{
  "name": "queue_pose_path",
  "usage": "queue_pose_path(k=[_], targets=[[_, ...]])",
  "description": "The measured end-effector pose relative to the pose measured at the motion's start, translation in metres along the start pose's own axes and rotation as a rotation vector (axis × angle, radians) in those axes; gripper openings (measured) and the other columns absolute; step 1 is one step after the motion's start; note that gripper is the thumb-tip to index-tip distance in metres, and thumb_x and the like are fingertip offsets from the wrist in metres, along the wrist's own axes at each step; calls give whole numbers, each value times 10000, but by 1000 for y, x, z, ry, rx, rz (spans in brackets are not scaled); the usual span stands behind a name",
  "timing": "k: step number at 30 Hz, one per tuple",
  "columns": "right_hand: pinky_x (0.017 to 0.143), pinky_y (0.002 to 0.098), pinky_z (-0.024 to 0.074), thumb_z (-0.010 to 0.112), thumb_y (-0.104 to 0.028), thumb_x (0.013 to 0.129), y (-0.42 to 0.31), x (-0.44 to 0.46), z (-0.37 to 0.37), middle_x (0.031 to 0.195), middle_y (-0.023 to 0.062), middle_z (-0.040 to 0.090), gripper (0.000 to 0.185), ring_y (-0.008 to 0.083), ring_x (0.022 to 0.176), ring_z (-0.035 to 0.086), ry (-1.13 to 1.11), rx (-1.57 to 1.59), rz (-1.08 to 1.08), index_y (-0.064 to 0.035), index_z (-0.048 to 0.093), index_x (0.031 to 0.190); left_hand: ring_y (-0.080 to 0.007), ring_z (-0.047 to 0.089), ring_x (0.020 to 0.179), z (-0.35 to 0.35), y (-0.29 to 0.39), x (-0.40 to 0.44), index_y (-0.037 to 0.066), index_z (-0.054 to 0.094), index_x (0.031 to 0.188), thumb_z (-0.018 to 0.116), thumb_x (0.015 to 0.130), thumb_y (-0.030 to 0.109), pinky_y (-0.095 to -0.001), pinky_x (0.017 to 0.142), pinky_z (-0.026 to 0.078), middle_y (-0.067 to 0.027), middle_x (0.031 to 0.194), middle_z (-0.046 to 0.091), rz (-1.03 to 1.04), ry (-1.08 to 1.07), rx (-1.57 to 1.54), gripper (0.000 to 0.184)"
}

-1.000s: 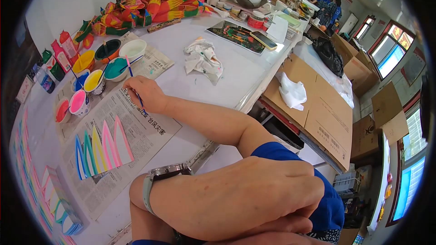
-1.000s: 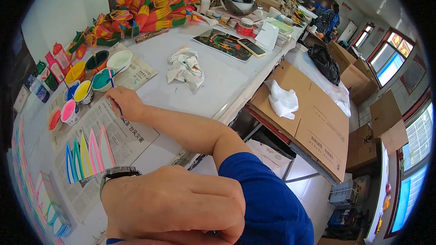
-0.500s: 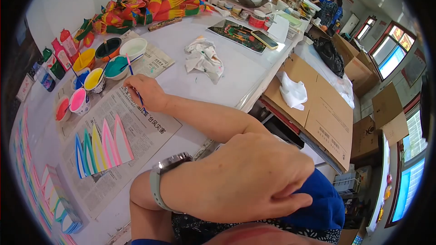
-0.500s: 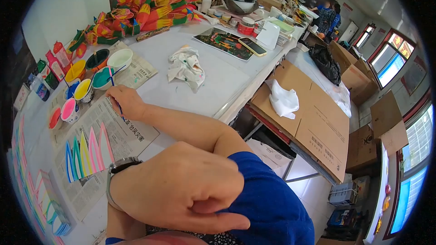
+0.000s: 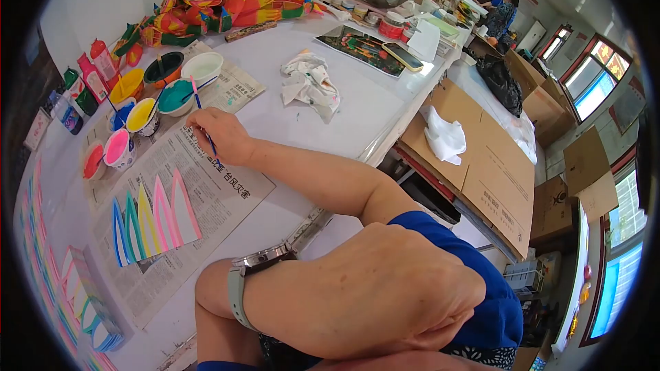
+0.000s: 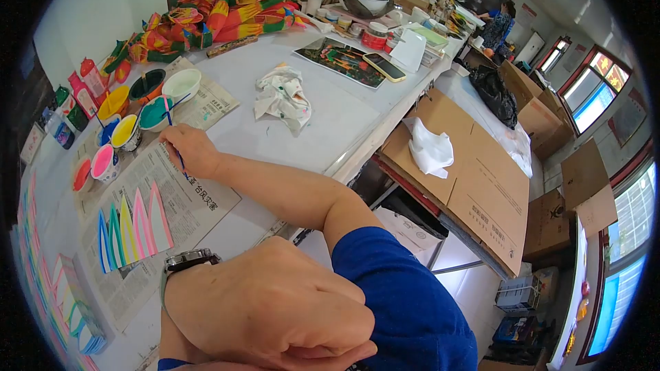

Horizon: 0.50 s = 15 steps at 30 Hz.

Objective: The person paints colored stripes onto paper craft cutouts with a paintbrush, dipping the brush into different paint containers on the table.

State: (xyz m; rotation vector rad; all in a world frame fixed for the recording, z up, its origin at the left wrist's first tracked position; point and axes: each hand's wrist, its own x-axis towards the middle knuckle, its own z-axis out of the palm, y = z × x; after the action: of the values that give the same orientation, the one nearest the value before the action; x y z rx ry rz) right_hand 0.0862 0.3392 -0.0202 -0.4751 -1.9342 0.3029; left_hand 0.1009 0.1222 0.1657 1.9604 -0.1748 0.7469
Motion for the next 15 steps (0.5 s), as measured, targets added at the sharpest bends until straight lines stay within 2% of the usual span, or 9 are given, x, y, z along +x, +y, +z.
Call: queue_pose_path(k=[6,15], targets=[[643,372,494,653,80,713,1,0,1,818,103,602,331,291,760,611,25,-9,-30,-50,550,999,-334,511,528,5,-1,0,56,467,655,623,684,27,-398,464,384,-128,559,449,60,70,37,161],[651,374,500,645,69,739,-1,0,1,830,113,603,298,294,772,614,51,-31,-49,-46,551,997,-339,499,520,2,-1,0,55,469,657,619,696,29,-400,455,373,-137,559,435,28,9,8,158]])
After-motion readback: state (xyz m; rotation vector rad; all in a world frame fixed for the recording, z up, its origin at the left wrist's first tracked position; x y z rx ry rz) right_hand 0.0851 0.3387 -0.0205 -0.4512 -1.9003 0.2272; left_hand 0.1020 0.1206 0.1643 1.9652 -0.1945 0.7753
